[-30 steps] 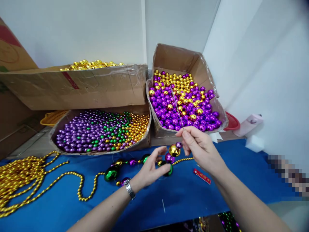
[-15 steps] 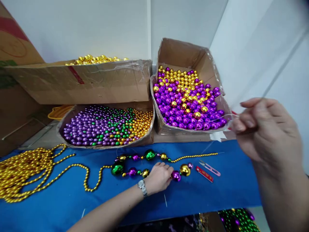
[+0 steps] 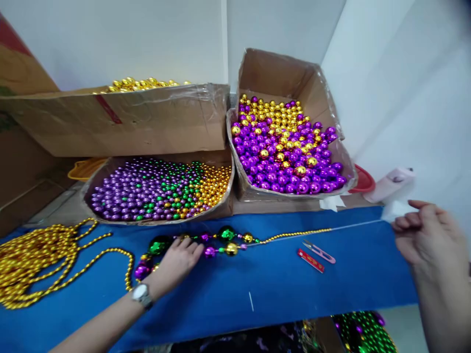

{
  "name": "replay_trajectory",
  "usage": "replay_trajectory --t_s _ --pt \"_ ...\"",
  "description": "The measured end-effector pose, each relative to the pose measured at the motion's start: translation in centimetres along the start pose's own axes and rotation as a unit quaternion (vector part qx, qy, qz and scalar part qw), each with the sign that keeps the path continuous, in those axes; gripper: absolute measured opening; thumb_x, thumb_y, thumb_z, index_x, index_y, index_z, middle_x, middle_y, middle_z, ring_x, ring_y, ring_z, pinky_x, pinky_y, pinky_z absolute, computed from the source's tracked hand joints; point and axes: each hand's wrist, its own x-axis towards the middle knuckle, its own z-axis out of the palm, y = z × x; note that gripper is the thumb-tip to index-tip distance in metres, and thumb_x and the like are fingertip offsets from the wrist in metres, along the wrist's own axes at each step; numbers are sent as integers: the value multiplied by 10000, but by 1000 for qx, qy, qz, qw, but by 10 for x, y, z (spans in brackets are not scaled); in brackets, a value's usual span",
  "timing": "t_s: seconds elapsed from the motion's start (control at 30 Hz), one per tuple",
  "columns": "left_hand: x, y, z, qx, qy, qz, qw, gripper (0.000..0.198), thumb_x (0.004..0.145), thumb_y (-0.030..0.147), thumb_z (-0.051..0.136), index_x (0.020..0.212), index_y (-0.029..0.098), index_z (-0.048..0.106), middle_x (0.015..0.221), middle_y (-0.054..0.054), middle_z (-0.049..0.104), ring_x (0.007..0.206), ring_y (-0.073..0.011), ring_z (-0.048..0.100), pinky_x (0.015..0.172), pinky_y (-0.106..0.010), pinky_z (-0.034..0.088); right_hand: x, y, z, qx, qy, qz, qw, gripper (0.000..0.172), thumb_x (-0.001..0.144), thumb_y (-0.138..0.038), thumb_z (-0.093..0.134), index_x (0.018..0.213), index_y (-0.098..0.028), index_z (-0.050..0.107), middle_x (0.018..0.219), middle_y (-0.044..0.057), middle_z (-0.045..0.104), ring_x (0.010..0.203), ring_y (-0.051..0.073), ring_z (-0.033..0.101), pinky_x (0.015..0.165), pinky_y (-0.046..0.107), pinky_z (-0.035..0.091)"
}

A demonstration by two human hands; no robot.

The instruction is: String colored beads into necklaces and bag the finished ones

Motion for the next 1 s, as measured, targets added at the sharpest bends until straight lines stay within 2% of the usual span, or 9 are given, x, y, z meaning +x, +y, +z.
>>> replay_trajectory --t_s 0.07,0.17,0.23,0.33,0.47,0.6,0.73,0.9,1.0 --pt "-1 -12 -1 34 3 -11 999 269 851 53 394 983 164 601 860 -101 635 896 -254 523 837 -406 358 -3 -11 14 29 41 -4 999 156 923 -336 512 860 -311 652 540 -56 298 445 75 333 411 246 269" --pt "7 -13 -6 16 10 -2 1000 241 835 197 519 1062 174 595 930 -109 640 942 -279 531 847 -422 370 -10 -28 48 59 38 1 998 123 903 -310 563 854 -236 647 537 -64 301 475 70 325 444 220 308" --pt "14 -5 -11 -13 30 22 999 333 809 299 578 1122 185 576 979 -110 635 953 -288 535 851 -429 384 -15 -37 72 78 9 11 997 131 900 -315 569 869 -210 641 544 -66 308 490 66 322 460 209 327" --pt "23 12 -21 -60 72 54 994 375 831 390 554 1149 191 564 1004 -112 626 956 -280 544 855 -430 409 -24 -45 100 115 -43 35 992 143 905 -304 560 885 -187 640 564 -59 334 514 60 345 483 200 341" --pt "31 32 -34 -149 104 62 981 307 890 383 470 1110 196 575 962 -93 623 902 -241 562 814 -395 456 -33 -45 122 155 -100 86 979 145 919 -298 534 901 -196 635 563 -59 338 511 60 361 486 196 338" --pt "34 45 -45 -273 114 46 954 280 905 350 463 1127 211 562 1017 -79 617 945 -218 562 826 -354 474 -42 -40 138 164 -137 121 969 147 920 -314 528 901 -207 627 551 -62 349 489 65 375 472 202 334" --pt "39 57 -60 -416 120 9 901 299 913 342 456 1176 239 554 1147 -70 583 1046 -207 547 899 -351 464 -51 -38 150 187 -181 151 954 156 933 -296 511 909 -191 623 549 -61 371 486 58 400 470 196 329" --pt "65 73 -84 -594 119 16 795 400 902 359 473 1286 252 496 1333 -80 467 1170 -226 487 968 -372 432 -62 -37 163 225 -230 184 929 171 953 -270 483 925 -170 619 556 -62 387 492 44 432 488 184 333" --pt "79 82 -92 -669 78 51 737 316 888 354 498 1143 206 609 1343 -86 457 1155 -235 499 933 -357 448 -67 -38 171 238 -246 195 919 175 954 -274 484 919 -166 616 547 -66 389 485 41 431 491 182 341"
